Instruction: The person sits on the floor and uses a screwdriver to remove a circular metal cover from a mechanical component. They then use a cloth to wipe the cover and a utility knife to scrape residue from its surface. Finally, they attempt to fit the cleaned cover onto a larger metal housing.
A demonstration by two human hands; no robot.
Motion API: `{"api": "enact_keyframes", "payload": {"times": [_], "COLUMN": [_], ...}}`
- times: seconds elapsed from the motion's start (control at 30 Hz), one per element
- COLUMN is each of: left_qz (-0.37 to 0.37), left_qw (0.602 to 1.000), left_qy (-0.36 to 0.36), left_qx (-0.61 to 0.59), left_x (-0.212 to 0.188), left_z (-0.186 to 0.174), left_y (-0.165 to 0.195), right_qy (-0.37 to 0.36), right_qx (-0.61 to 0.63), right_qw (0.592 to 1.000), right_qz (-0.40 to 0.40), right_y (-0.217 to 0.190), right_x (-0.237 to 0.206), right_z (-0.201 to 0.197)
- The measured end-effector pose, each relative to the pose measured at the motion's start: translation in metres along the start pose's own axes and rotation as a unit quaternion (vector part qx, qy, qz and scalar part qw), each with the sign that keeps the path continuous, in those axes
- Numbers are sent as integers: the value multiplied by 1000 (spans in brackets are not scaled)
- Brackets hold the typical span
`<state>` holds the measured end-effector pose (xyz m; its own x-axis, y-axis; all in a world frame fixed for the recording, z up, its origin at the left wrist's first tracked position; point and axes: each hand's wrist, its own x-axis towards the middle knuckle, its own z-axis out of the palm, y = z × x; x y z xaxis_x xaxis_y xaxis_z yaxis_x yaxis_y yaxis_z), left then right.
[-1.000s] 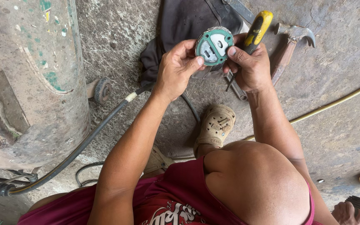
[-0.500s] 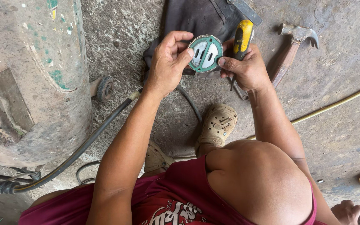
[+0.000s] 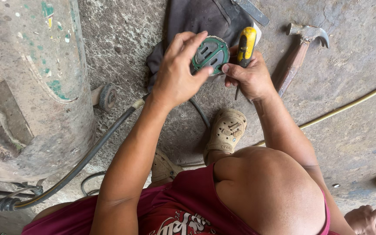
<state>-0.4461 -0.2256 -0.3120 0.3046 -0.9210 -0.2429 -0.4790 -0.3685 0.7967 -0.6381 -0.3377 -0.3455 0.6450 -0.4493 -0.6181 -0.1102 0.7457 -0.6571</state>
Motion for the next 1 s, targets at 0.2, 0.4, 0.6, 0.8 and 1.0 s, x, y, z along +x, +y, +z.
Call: {"api": "enact_keyframes", "payload": {"times": [0.2, 0.4, 0.6, 0.8, 1.0], "left_qz": [1, -10, 23, 55, 61], "left_qw": [983, 996, 992, 987, 988], "left_qy": [-31, 46, 119, 153, 141], "left_qx": [182, 81, 44, 19, -5], "left_x": [5, 2, 0, 12, 14], "left_z": [16, 20, 27, 51, 63], "left_y": [3, -23, -39, -58, -76], "right_qy": [-2, 13, 46, 69, 26], "right_qx": [-121, -235, -486, -329, -215], "right_qw": [993, 971, 859, 929, 945], "right_qz": [2, 32, -155, -155, -244], "right_y": [6, 0, -11, -30, -65], "right_x": [2, 20, 56, 45, 13], "right_z": [14, 11, -12, -29, -27]}}
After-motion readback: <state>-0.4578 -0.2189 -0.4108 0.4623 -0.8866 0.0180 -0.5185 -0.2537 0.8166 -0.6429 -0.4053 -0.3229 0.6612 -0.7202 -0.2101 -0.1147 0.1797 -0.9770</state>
